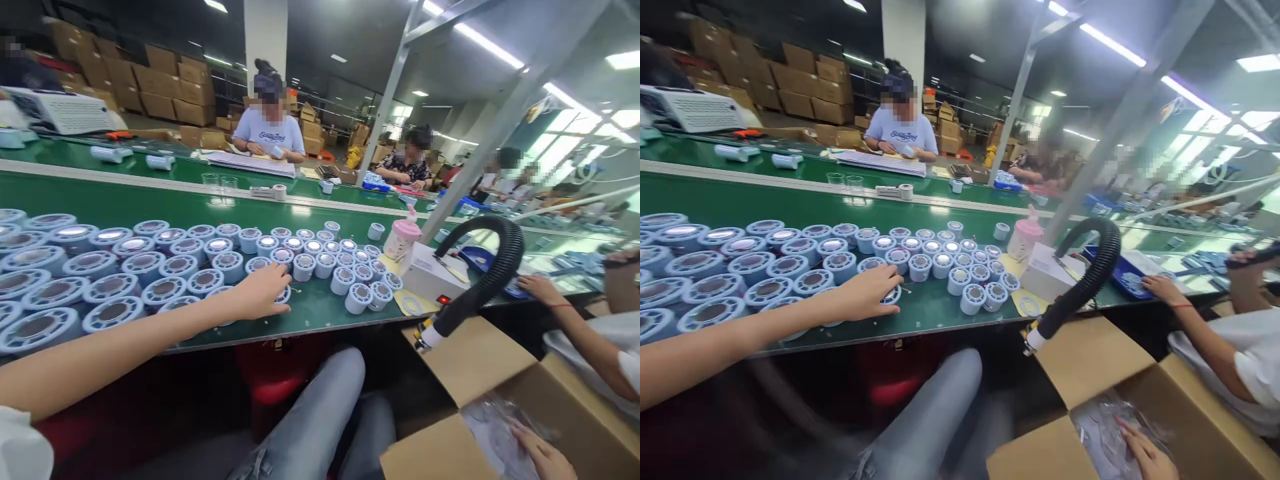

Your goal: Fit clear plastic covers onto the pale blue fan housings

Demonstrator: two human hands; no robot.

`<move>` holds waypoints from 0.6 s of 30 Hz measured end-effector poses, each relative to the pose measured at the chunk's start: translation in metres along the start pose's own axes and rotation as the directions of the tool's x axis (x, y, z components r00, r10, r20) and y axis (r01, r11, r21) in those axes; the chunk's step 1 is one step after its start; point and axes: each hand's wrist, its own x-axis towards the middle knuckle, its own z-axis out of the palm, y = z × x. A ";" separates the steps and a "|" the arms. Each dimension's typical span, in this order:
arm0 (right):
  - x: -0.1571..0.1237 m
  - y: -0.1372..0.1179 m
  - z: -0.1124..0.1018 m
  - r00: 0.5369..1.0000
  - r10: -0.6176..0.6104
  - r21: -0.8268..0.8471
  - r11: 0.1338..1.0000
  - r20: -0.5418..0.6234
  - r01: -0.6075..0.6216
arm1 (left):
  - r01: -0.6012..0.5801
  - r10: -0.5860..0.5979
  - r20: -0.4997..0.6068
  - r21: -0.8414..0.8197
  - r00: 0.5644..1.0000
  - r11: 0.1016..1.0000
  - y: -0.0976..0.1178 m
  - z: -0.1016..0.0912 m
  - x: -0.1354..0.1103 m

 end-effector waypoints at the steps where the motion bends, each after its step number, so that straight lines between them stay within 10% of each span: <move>1: -0.006 -0.013 -0.001 0.999 0.036 0.083 0.996 0.003 -0.036 | 0.024 -0.024 0.004 -0.002 1.000 1.000 0.002 0.003 0.003; 8: -0.046 -0.071 0.008 0.985 -0.118 0.595 0.803 0.124 0.021 | 0.160 -0.172 -0.028 -0.242 0.985 0.957 -0.016 -0.015 0.013; 11: -0.073 -0.090 0.029 0.911 -0.316 0.565 0.816 0.265 0.119 | 0.191 -0.235 0.067 -0.808 0.970 0.558 -0.006 -0.031 0.001; 15: -0.124 -0.136 0.079 0.655 -0.633 0.318 0.774 0.412 0.547 | 0.309 0.063 0.306 -0.950 0.950 -0.051 0.047 -0.014 -0.015; 18: -0.161 -0.171 0.115 0.415 -0.791 0.090 0.502 0.449 0.860 | 0.502 0.347 0.416 -0.838 0.841 -0.212 0.088 0.012 -0.025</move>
